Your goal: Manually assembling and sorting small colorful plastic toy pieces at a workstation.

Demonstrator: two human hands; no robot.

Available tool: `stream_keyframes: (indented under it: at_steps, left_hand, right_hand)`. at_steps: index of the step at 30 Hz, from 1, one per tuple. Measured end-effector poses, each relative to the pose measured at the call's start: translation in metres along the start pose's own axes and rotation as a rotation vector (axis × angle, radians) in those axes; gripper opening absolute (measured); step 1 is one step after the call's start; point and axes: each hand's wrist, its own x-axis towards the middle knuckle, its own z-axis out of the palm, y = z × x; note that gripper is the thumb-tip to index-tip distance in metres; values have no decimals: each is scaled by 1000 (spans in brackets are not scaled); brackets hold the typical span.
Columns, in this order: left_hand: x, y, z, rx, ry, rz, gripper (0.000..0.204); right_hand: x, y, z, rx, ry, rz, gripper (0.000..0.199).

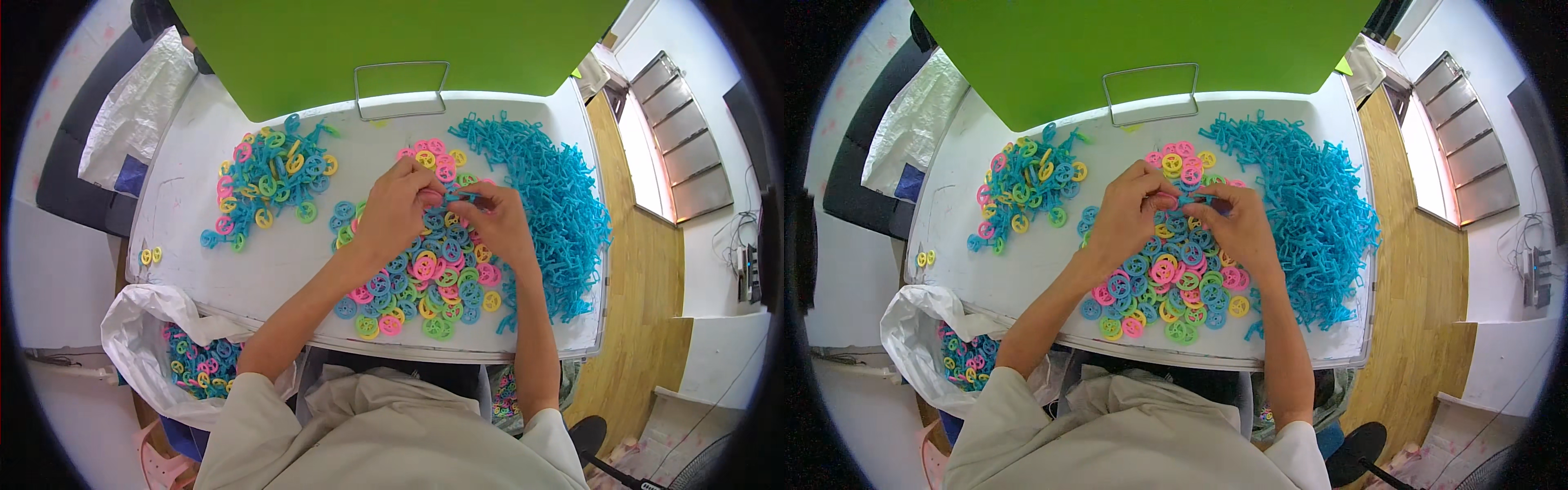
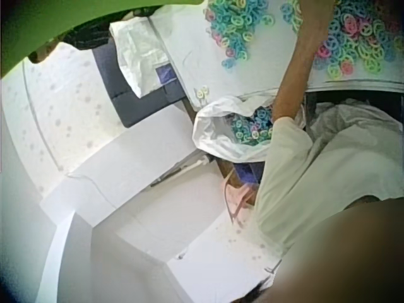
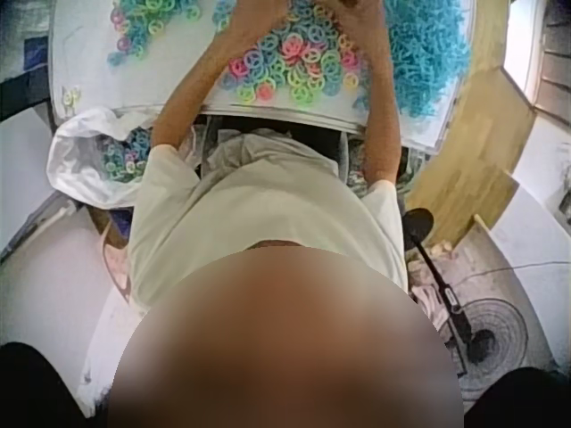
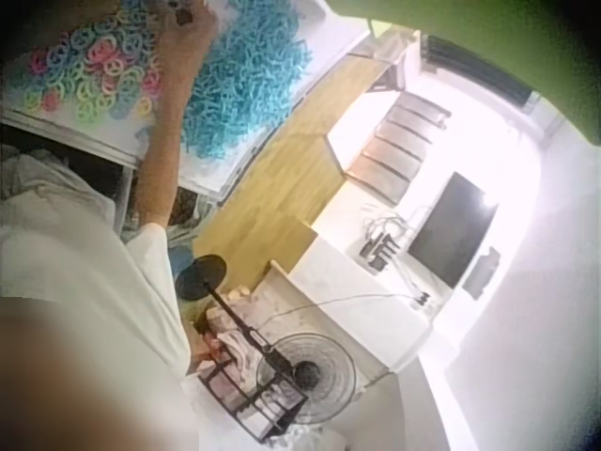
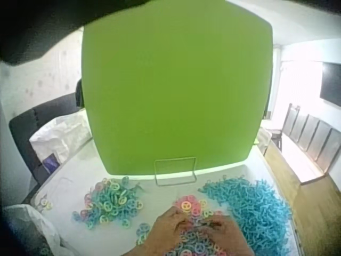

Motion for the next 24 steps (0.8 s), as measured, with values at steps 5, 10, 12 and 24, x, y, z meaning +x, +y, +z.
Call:
stream_keyframes:
  at_steps: [5, 10, 12, 24]
  left_hand:
    - [7, 17, -6, -490, -10, -427, 11]
    - [5, 7, -9, -567, -85, -433, 16]
    - [6, 8, -10, -578, -60, -468, 17]
    - [-1, 11, 0, -563, 19, -402, 19]
  right_hand:
    - [-1, -7, 4, 202, 96, 40, 25]
    - [1, 0, 12, -44, 163, -84, 29]
    - [1, -1, 15, -31, 183, -170, 29]
    - [-4, -19, 18, 150, 302, 53, 30]
